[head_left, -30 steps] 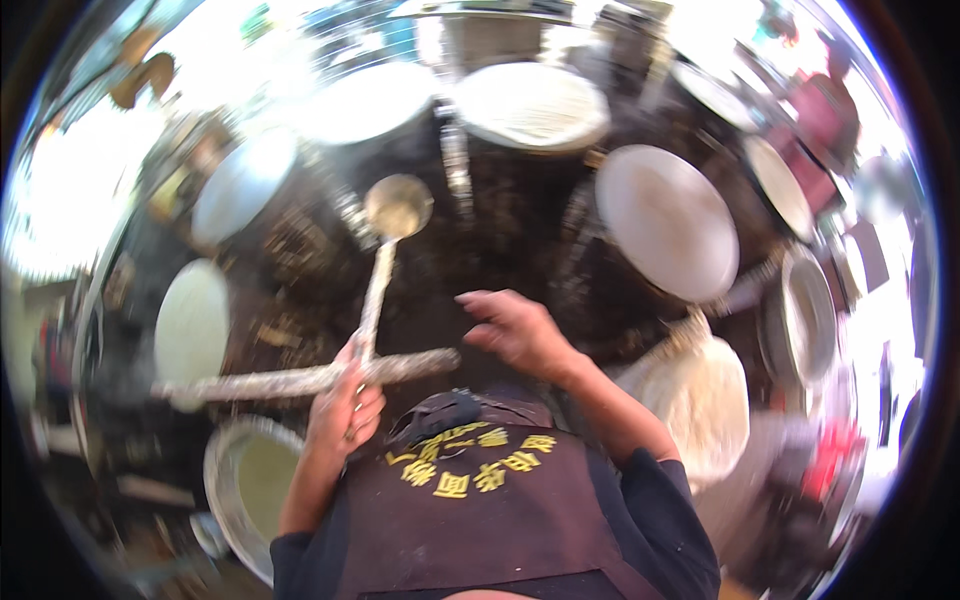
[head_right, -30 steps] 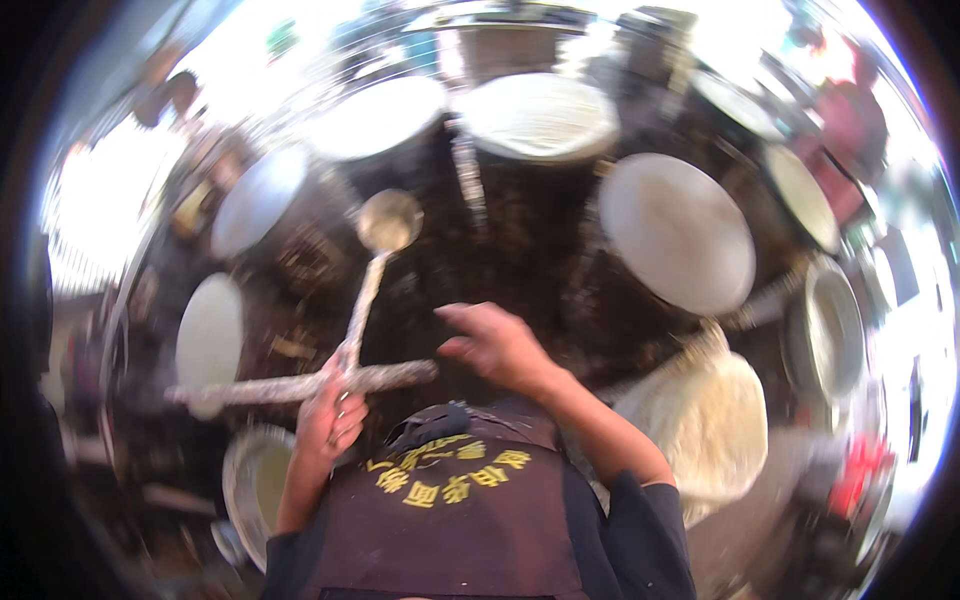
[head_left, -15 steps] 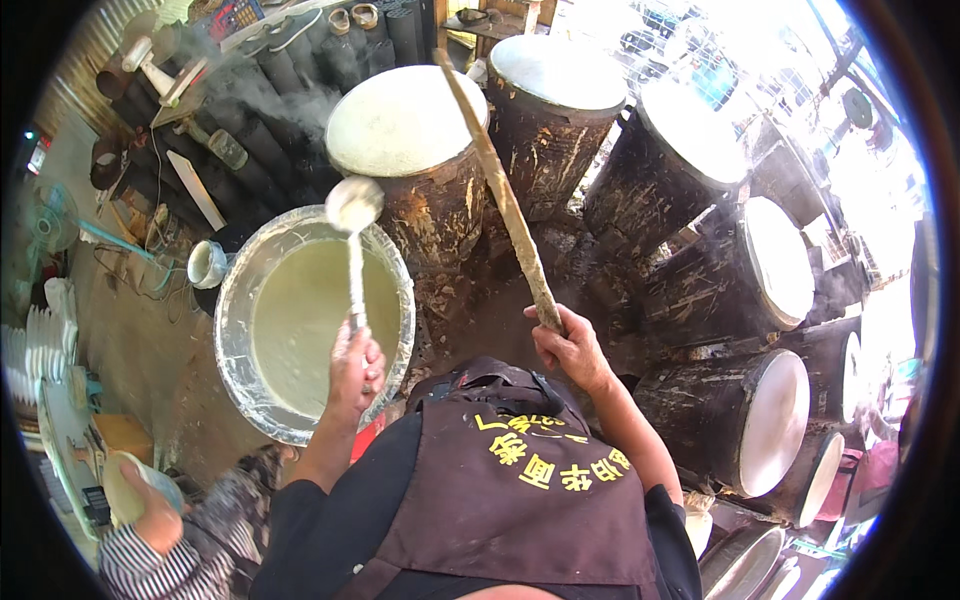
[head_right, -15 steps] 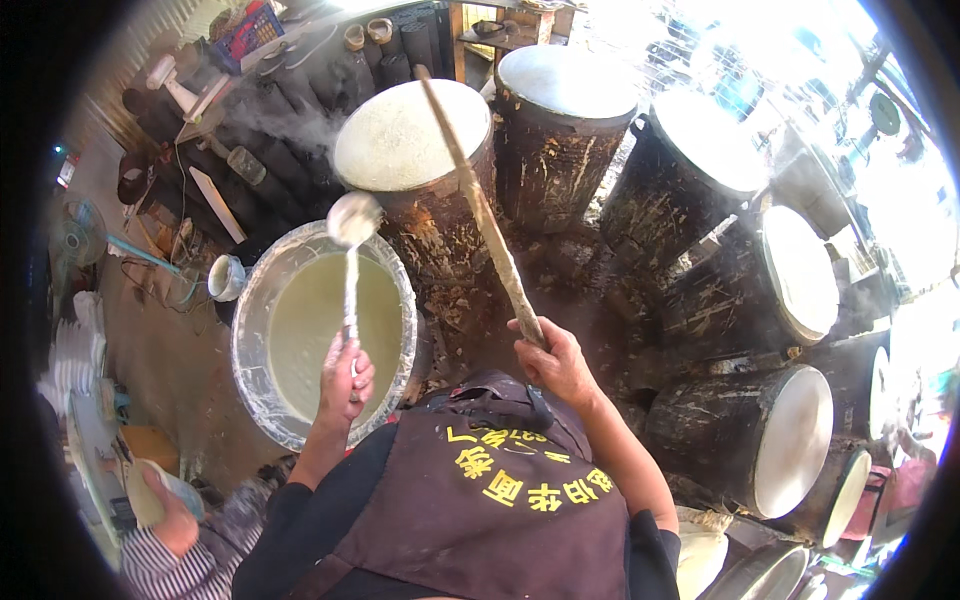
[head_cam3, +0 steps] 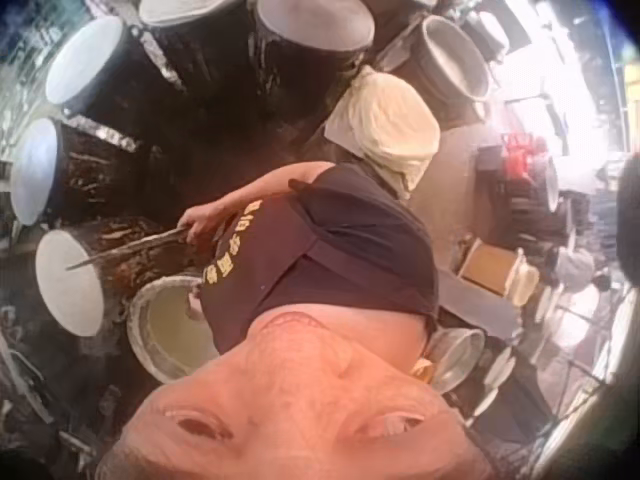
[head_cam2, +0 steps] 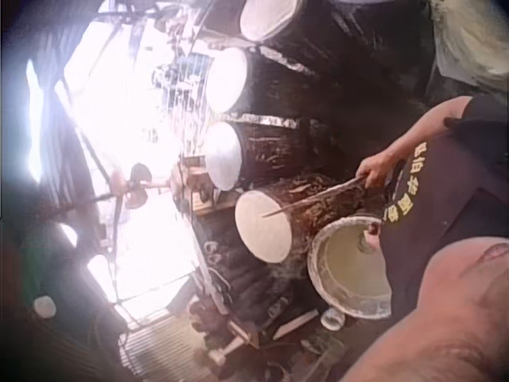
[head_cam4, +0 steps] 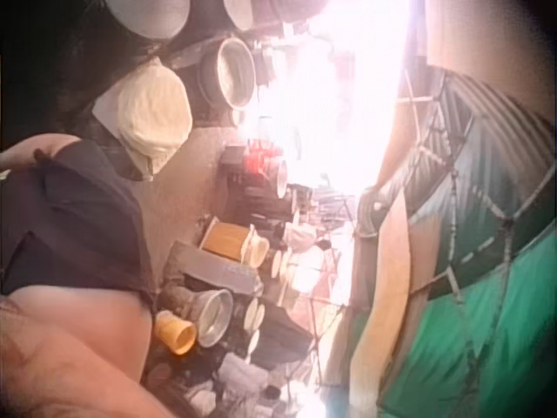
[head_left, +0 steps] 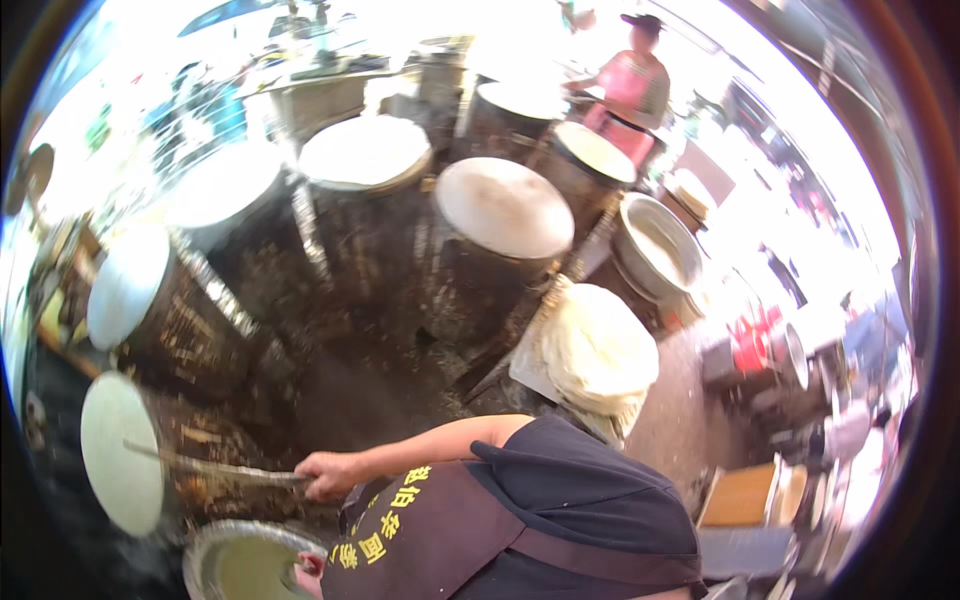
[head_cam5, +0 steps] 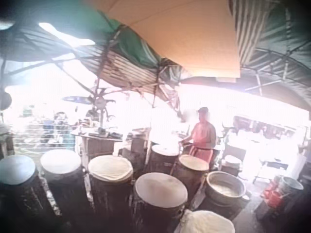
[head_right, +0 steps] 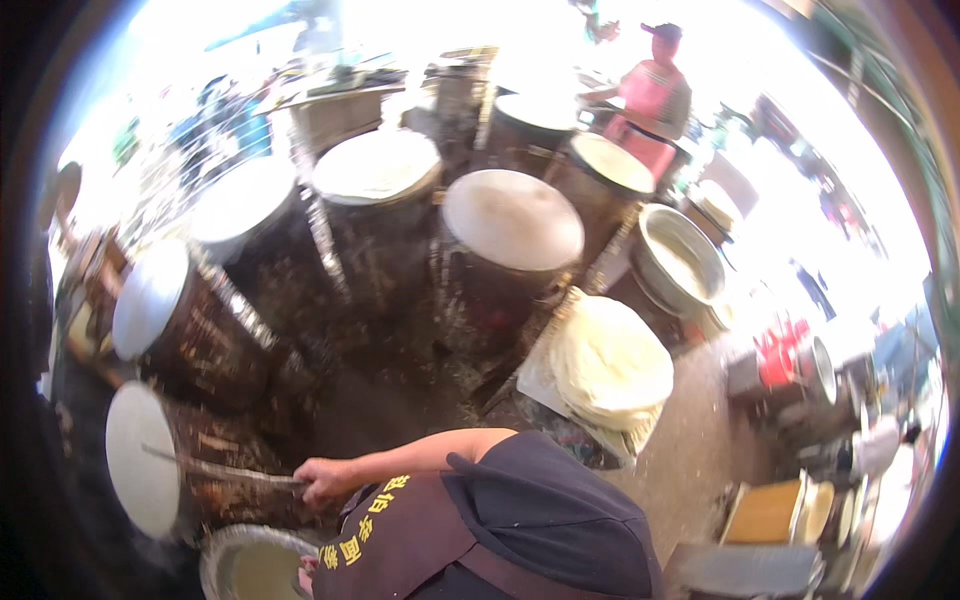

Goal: The person ladles batter onto hot cylindrical molds, spreads it evenly, and removes the cooked sheets. The person stacks the finished sheets and repeats the process across multiple molds.

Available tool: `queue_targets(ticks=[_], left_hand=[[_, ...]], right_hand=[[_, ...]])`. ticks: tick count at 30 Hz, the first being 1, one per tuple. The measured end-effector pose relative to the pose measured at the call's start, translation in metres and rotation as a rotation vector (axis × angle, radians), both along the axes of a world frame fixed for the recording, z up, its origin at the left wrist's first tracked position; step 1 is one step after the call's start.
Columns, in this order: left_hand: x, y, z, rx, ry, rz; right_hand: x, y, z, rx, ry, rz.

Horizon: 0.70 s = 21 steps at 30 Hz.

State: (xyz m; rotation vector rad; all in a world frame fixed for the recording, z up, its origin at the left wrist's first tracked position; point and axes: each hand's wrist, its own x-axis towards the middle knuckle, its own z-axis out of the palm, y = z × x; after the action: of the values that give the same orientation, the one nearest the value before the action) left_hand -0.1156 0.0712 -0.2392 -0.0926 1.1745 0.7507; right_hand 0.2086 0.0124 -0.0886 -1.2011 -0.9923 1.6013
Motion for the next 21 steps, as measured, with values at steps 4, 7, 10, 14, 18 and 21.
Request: queue_targets(ticks=[4,7,10,14,18,21], left_hand=[[0.039,0.029,0.012,0.018,0.076,-0.238],[0.073,0.032,0.017,0.031,0.105,-0.338],[0.104,0.02,0.022,0.041,0.103,-0.431],[0.128,-0.009,0.028,0.061,0.102,-0.472],[0.115,-0.061,0.036,0.078,0.098,-0.404],[0.087,-0.127,0.044,0.091,0.068,-0.33]], right_hand=[[0.011,-0.029,0.004,0.047,-0.01,-0.142],[0.027,-0.043,0.008,0.012,-0.003,-0.215],[0.04,-0.055,-0.001,0.002,0.087,-0.222],[0.056,-0.066,-0.012,0.052,0.089,-0.14],[0.083,-0.086,-0.035,0.112,-0.069,-0.039],[0.106,-0.111,-0.044,0.235,-0.325,-0.004]])
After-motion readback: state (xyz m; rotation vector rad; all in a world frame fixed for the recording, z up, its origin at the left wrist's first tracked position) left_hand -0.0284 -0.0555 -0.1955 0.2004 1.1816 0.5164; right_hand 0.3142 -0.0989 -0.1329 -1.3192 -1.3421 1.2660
